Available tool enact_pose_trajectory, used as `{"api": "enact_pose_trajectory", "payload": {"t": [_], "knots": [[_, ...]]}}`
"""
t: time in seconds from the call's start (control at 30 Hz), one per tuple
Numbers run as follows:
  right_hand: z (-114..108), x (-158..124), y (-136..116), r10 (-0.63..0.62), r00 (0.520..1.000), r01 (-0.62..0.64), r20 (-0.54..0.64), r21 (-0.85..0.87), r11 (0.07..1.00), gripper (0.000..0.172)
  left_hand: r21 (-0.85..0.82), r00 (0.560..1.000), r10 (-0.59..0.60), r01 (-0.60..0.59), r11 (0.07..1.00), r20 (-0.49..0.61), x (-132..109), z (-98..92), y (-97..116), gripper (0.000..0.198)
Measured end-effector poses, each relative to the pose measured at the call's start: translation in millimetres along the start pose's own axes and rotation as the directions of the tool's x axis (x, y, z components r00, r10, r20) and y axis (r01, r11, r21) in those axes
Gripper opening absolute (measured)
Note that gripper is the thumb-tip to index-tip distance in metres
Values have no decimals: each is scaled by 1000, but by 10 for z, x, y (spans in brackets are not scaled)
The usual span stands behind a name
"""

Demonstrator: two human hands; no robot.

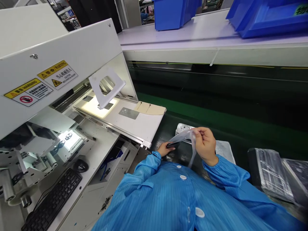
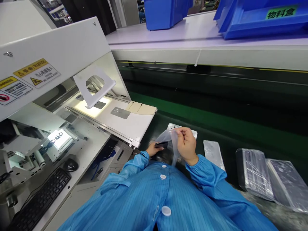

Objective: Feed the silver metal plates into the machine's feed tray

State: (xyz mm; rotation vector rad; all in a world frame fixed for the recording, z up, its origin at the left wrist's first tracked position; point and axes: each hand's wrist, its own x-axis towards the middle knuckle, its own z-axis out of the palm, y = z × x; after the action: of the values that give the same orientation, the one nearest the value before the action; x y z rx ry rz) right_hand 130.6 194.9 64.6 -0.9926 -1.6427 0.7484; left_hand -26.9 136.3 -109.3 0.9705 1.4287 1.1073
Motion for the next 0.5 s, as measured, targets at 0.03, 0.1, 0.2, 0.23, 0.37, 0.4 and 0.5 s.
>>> {"api": "enact_pose_trajectory", "payload": {"t": [0.03, 0.1, 0.2, 0.23, 0.37, 0.4, 0.5], "knots": [[-34, 33, -16, 35, 997, -32, -70, 37, 999, 18, 0, 1000, -3, 3, 1000, -15, -2, 4, 7, 35], [-138, 100, -48, 157, 979, -134, -130, 174, 976, 20, 1, 999, -11, 11, 1000, -48, -2, 7, 28, 33], [-410, 118, -4, 336, 941, -296, -47, 370, 881, 26, 16, 996, -24, 26, 1000, -86, -2, 17, 74, 26], [-535, 78, 60, 377, 925, -330, -47, 390, 859, 29, 26, 995, -27, 30, 999, -95, -5, 28, 92, 25], [-1208, -364, 566, 468, 863, -426, -192, 223, 877, 21, 71, 995, -28, 36, 997, -98, -34, 135, 151, 30], [-1407, -539, 720, 462, 866, -447, -194, 118, 887, 16, 83, 996, -26, 34, 996, -91, -41, 177, 160, 34], [-2002, -1166, 1104, 458, 818, -484, -349, 15, 875, 21, 111, 999, -22, 28, 993, -48, -72, 330, 180, 43]]}}
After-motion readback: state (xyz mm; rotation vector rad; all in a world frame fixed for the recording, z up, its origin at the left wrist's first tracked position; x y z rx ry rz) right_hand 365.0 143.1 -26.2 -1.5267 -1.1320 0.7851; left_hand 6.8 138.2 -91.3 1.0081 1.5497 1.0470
